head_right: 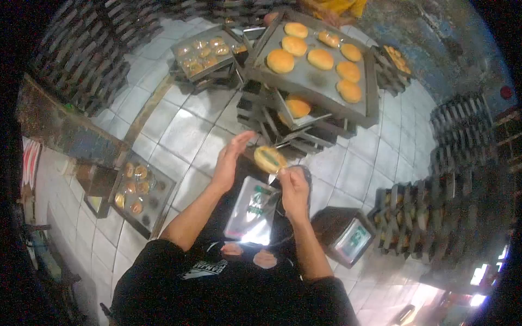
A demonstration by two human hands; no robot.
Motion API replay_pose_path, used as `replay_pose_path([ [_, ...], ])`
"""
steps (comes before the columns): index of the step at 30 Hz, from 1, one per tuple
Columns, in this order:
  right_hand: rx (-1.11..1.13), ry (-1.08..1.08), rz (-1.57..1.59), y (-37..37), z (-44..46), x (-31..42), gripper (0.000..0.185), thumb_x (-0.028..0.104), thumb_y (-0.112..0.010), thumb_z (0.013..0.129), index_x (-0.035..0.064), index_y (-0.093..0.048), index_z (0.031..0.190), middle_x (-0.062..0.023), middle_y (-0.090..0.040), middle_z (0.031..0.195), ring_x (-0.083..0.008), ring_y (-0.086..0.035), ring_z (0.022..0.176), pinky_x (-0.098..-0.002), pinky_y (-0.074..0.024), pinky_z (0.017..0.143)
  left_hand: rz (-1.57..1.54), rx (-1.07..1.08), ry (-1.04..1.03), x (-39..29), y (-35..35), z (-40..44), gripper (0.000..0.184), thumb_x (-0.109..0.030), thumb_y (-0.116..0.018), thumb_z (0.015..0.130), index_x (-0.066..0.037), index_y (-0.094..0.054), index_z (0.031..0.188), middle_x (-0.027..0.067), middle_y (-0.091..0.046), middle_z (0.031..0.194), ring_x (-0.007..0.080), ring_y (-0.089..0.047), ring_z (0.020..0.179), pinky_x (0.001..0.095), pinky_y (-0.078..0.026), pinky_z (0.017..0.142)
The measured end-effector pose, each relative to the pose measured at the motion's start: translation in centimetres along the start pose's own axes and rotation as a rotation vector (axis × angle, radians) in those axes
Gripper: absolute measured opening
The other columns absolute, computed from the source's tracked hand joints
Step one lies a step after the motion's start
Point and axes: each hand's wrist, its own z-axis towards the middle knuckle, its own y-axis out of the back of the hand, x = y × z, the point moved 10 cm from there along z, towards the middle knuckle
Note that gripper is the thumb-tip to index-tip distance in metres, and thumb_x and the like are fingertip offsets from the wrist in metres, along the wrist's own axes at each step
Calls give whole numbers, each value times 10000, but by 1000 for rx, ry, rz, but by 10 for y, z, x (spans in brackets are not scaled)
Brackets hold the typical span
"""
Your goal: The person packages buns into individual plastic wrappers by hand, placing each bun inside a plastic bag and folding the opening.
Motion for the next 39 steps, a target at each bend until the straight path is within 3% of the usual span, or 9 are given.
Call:
replay_pose_path([
  [3, -80, 411, -249, 12, 4, 74, 296, 194, -597, 1056, -57, -661, 912, -74, -598, 942, -132, -570, 818, -268, -466, 714, -65, 175, 61, 7, -29, 3, 554, -450, -395, 1121, 22, -655, 1247, 97, -715, 1152, 198, -655, 1096, 362, -482, 1006],
  [10, 30, 65, 85, 10, 20, 93, 293, 206, -568, 1080, -6, -650, 895, -12, -589, 740, -75, -534, 645, -248, -436, 578, -135, 60, 204, -12, -40, -6, 231, -257, -592, 1074, -71, -647, 950, -43, -587, 801, 39, -515, 704, 213, -425, 636],
  [16, 54, 106, -10, -9, 17, 113, 323, 231, -564, 1082, 4, -644, 865, -6, -561, 706, -71, -512, 639, -263, -419, 560, -173, 38, 97, -39, -22, -25, 228, -225, -587, 1073, -72, -620, 906, -49, -567, 775, 28, -494, 696, 209, -402, 621],
  [19, -123, 619, -336, -12, 3, 160, 348, 255, -587, 1068, 5, -645, 832, 4, -557, 704, -79, -514, 674, -277, -417, 582, 162, -1, 0, -69, -18, -27, 258, -227, -582, 1074, -64, -601, 875, -76, -517, 714, 25, -434, 654, 228, -373, 593],
  [21, 36, 2, 97, -17, 51, 77, 355, 272, -613, 1047, 1, -660, 822, 16, -557, 707, -93, -508, 692, -284, -403, 594, 256, -69, -47, -57, -2, -25, 269, -211, -581, 1069, -24, -588, 877, -33, -549, 776, 71, -468, 691, 256, -412, 640],
  [25, 172, -290, 123, -24, 13, 0, 344, 300, -618, 1043, 25, -680, 846, 21, -566, 704, -73, -498, 605, -241, -371, 539, 467, -91, -249, -55, 43, -46, 271, -193, -598, 1047, 27, -595, 888, 65, -607, 1000, 136, -541, 854, 286, -437, 749],
  [31, 239, -563, 392, -54, -46, -70, 268, 285, -589, 1058, 32, -662, 1005, -68, -688, 871, -163, -659, 714, -309, -590, 671, 69, 115, 375, 57, 71, -59, 192, -209, -634, 1028, -34, -709, 1006, 11, -661, 978, 104, -578, 891, 269, -467, 841],
  [34, 101, -341, 572, -35, -18, -5, 296, 266, -590, 1055, 3, -687, 1150, -123, -713, 1100, -220, -708, 960, -358, -618, 813, -261, 235, 361, 38, 22, -30, 156, -187, -633, 1021, -40, -686, 1022, 24, -657, 1037, 87, -580, 950, 257, -448, 810],
  [39, -241, 192, -191, 74, 64, 114, 328, 220, -650, 1015, -46, -676, 1205, -159, -719, 1175, -229, -683, 1069, -371, -552, 884, -323, 217, 246, -8, -42, -3, 310, -167, -608, 1034, -32, -582, 1312, 121, -641, 1314, 187, -625, 1192, 338, -503, 994],
])
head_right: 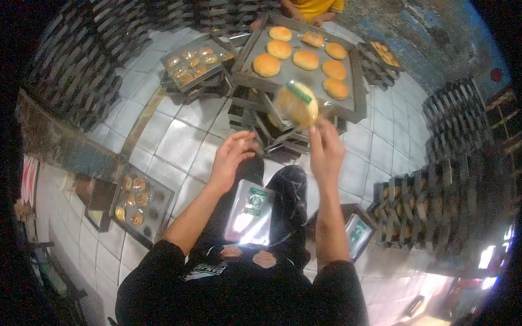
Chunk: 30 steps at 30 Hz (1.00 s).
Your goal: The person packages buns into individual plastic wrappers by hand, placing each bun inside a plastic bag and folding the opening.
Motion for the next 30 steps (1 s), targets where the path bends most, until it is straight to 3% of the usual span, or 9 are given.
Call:
replay_pose_path([
  [2, -70, 518, -449, 8, 20, 55, 371, 199, -689, 987, -10, -641, 1289, -217, -669, 1293, -325, -683, 1121, -426, -547, 927, 499, 41, -107, 9, 1, -15, 380, -223, -642, 1017, -40, -595, 1347, 94, -684, 1255, 152, -639, 1140, 334, -497, 989],
  [8, 444, 88, -249, -44, -84, -30, 375, 191, -718, 955, 21, -628, 1278, -230, -667, 1190, -356, -679, 1073, -415, -536, 934, 1612, 203, -513, -11, -18, -118, 416, -176, -756, 858, -88, -698, 1260, 183, -567, 1447, 388, -527, 1346, 491, -434, 1115],
  [10, 562, 390, -447, -73, -135, -26, 377, 174, -760, 864, 53, -670, 1209, -204, -663, 1186, -404, -580, 1214, -489, -429, 1092, 1642, 212, -518, -1, -4, -122, 354, -148, -775, 813, -133, -755, 1166, 180, -538, 1493, 403, -440, 1432, 492, -434, 1131],
  [14, 610, 391, -667, -60, -150, -30, 228, 117, -736, 830, 64, -711, 1050, -161, -679, 1071, -401, -594, 1173, -507, -435, 1081, 1524, 548, -737, 1, -42, -135, 329, -145, -767, 829, -79, -758, 1152, 170, -547, 1500, 381, -453, 1434, 459, -455, 1111],
  [20, 590, -438, 821, 13, -98, -93, 237, 218, -685, 982, 21, -689, 1113, -135, -704, 939, -187, -704, 838, -343, -584, 767, 687, 512, 612, 59, -16, -115, 195, -155, -667, 1000, -8, -723, 1114, 100, -764, 1025, 169, -734, 935, 315, -584, 787],
  [22, 367, -508, 318, 43, -71, -172, 266, 261, -712, 971, 57, -706, 1142, -111, -729, 955, -192, -697, 821, -334, -582, 741, 550, 402, 526, 52, 0, -96, 160, -156, -661, 1007, -13, -717, 1052, 84, -754, 964, 151, -727, 879, 294, -574, 733],
  [24, 673, 279, -1069, 42, -57, -192, 303, 306, -704, 982, 56, -713, 1154, -108, -739, 1041, -191, -689, 826, -338, -575, 717, 417, 248, 434, 47, 23, -83, 152, -157, -655, 1014, -17, -712, 991, 69, -743, 904, 134, -720, 823, 272, -563, 679],
  [25, 588, -351, -542, 27, -41, -142, 333, 312, -700, 981, 47, -710, 1182, -105, -743, 1095, -193, -690, 840, -332, -561, 730, 311, 97, 358, 39, 41, -74, 180, -183, -622, 1036, -25, -686, 980, 79, -734, 901, 139, -713, 808, 275, -565, 687],
  [30, 565, 192, -264, -81, 94, 44, 418, 387, -639, 1009, 13, -693, 1186, -110, -738, 960, -172, -670, 854, -319, -525, 754, 26, -60, 353, 60, 67, -65, 200, -217, -539, 1081, -39, -614, 1026, 110, -721, 920, 189, -725, 814, 309, -599, 722],
])
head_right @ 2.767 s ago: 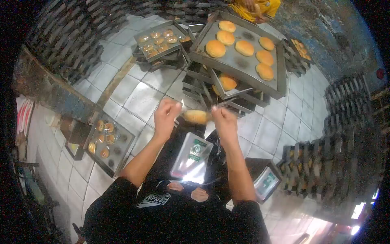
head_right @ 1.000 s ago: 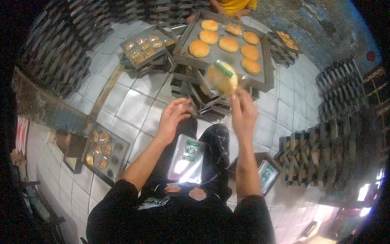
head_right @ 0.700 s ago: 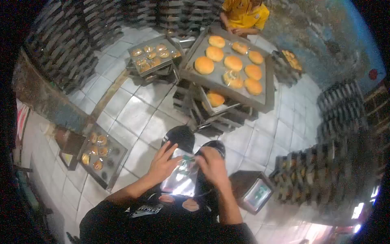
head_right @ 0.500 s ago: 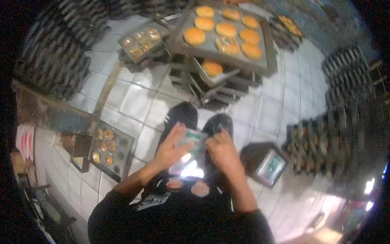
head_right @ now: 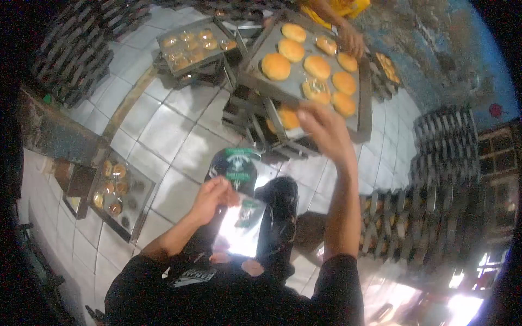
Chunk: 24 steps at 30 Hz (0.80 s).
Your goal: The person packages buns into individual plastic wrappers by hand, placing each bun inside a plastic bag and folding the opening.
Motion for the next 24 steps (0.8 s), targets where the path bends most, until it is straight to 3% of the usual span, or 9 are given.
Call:
replay_pose_path([
  [4, -6, 5, -126, -20, 169, -42, 518, 453, -587, 1021, -49, -692, 1095, -173, -732, 937, -263, -705, 914, -366, -538, 804, -6, -77, -63, -5, 8, 1, 213, -220, -553, 1079, -23, -601, 1015, 141, -724, 896, 213, -731, 769, 326, -613, 692],
  [6, -9, -166, -489, -38, 224, -89, 626, 548, -580, 1001, -54, -690, 1131, -196, -737, 1014, -363, -707, 914, -447, -537, 866, -2, -92, -67, 0, 16, 1, 213, -216, -553, 1080, -14, -602, 1036, 158, -728, 915, 211, -730, 770, 325, -614, 685],
  [10, 29, -190, -569, -59, 205, -42, 667, 556, -687, 920, -58, -669, 1178, -254, -717, 1055, -441, -679, 1003, -469, -515, 913, -55, -122, -81, -5, 19, -2, 252, -244, -512, 1096, -17, -620, 1079, 130, -717, 928, 215, -727, 811, 331, -609, 707],
  [12, -175, 230, -603, -54, 181, -8, 763, 593, -779, 810, -51, -633, 1191, -278, -680, 1082, -385, -665, 1093, -446, -512, 936, -90, -137, -97, -15, 18, -2, 248, -241, -502, 1098, -19, -610, 1113, 136, -719, 958, 227, -732, 836, 348, -617, 726],
  [13, -184, 200, -609, -47, 171, -3, 763, 593, -779, 810, -51, -633, 1191, -278, -680, 1082, -385, -665, 1093, -446, -512, 936, -124, -140, -110, -20, 15, -2, 248, -239, -491, 1099, -21, -600, 1148, 143, -721, 989, 238, -738, 860, 365, -625, 745],
  [16, 124, -167, -136, -53, 134, -25, 742, 430, -837, 803, -41, -542, 1296, -228, -651, 1188, -308, -632, 1135, -401, -505, 961, -295, -174, -46, -15, 23, 13, 239, -239, -499, 1087, -47, -602, 1185, 165, -716, 1120, 271, -730, 1003, 419, -632, 813],
  [19, -274, 244, 202, -12, 67, 62, 665, 178, -836, 832, -19, -489, 1363, -146, -653, 1214, -238, -616, 1147, -354, -505, 974, -408, -238, -86, -38, 39, 35, 290, -254, -560, 1058, -32, -598, 1241, 126, -717, 1188, 269, -693, 1118, 425, -571, 943],
  [21, -112, 91, 663, -43, 4, 77, 613, 162, -834, 833, -12, -532, 1337, -127, -650, 1252, -224, -618, 1179, -356, -509, 990, -473, -326, -112, -57, 43, 47, 347, -280, -605, 1038, -24, -591, 1272, 133, -701, 1233, 269, -669, 1123, 433, -535, 983],
  [24, -67, 94, 130, -109, -94, 58, 454, 85, -812, 803, 31, -634, 1218, -161, -648, 1250, -311, -654, 1163, -390, -548, 965, -545, -237, -41, -34, 51, 86, 356, -289, -652, 1016, -21, -587, 1241, 159, -696, 1206, 301, -649, 1154, 433, -531, 1001],
])
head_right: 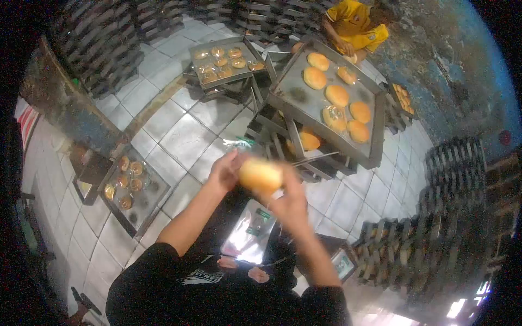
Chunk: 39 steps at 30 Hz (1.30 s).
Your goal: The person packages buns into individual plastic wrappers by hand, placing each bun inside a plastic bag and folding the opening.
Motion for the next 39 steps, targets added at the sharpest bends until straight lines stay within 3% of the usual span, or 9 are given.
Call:
replay_pose_path([
  [2, -27, 417, -199, -25, -44, 4, 507, -36, -812, 757, 54, -602, 1209, -139, -632, 1246, -346, -650, 1152, -441, -545, 980, 115, -65, -45, 1, -30, -20, 404, -221, -699, 979, 22, -552, 1266, 202, -675, 1252, 356, -699, 1081, 440, -582, 944],
  [8, -283, 521, -353, 17, -59, 9, 446, -104, -730, 665, 23, -608, 1075, -178, -638, 1192, -395, -638, 1165, -507, -536, 1017, 248, 120, 189, 52, -102, -78, 385, -358, -522, 1055, -70, -614, 1293, 88, -705, 1228, 229, -669, 1144, 407, -547, 972],
  [13, -122, 250, -287, -30, -65, -5, 634, 37, -781, 713, 13, -590, 1317, -205, -610, 1368, -388, -548, 1337, -606, -316, 1182, 207, 198, 200, 50, -77, -71, 439, -409, -486, 1051, -65, -643, 1274, 79, -714, 1217, 228, -690, 1083, 402, -559, 948],
  [16, -78, 293, -393, -72, -73, -25, 621, 11, -662, 807, 14, -541, 1417, -229, -575, 1424, -399, -512, 1383, -586, -295, 1204, 153, 110, 206, 54, -51, -72, 427, -354, -425, 1082, -66, -593, 1349, 91, -669, 1305, 263, -644, 1184, 419, -521, 1021],
  [19, -153, 307, -460, -46, -63, -21, 584, 0, -611, 841, 0, -538, 1420, -224, -583, 1410, -398, -525, 1366, -587, -305, 1200, 394, 120, -228, 56, -76, -117, 464, -345, -461, 1084, -62, -505, 1450, 107, -611, 1380, 247, -592, 1257, 429, -466, 1094],
  [24, -47, 311, -375, -41, -45, -9, 549, 4, -631, 822, -22, -556, 1365, -227, -603, 1355, -388, -535, 1340, -571, -306, 1207, 14, 391, -25, 44, -90, -72, 425, -306, -567, 1045, -90, -515, 1408, 96, -596, 1381, 221, -587, 1247, 400, -482, 1074],
  [28, -92, 284, -494, -28, -27, -15, 467, 38, -688, 820, 32, -602, 1279, -163, -646, 1273, -374, -566, 1284, -583, -327, 1173, 290, 50, -264, 47, -94, -79, 455, -376, -500, 1051, -75, -500, 1392, 103, -576, 1392, 258, -592, 1219, 431, -502, 1029],
  [33, 216, 54, -29, -39, -48, -1, 120, 55, -662, 902, 45, -630, 1017, -86, -680, 1080, -272, -662, 1067, -465, -504, 930, -107, 219, 27, 43, -104, -73, 690, -609, -402, 1055, -27, -526, 1404, 148, -596, 1399, 331, -584, 1270, 493, -474, 1120],
  [39, 641, -99, 572, -65, -84, 26, 118, 77, -726, 914, 22, -626, 940, -56, -641, 935, -211, -630, 883, -372, -506, 813, -44, 120, -5, 14, -55, -46, 711, -634, -306, 1071, -47, -555, 1384, 168, -613, 1385, 331, -593, 1271, 525, -475, 1102],
])
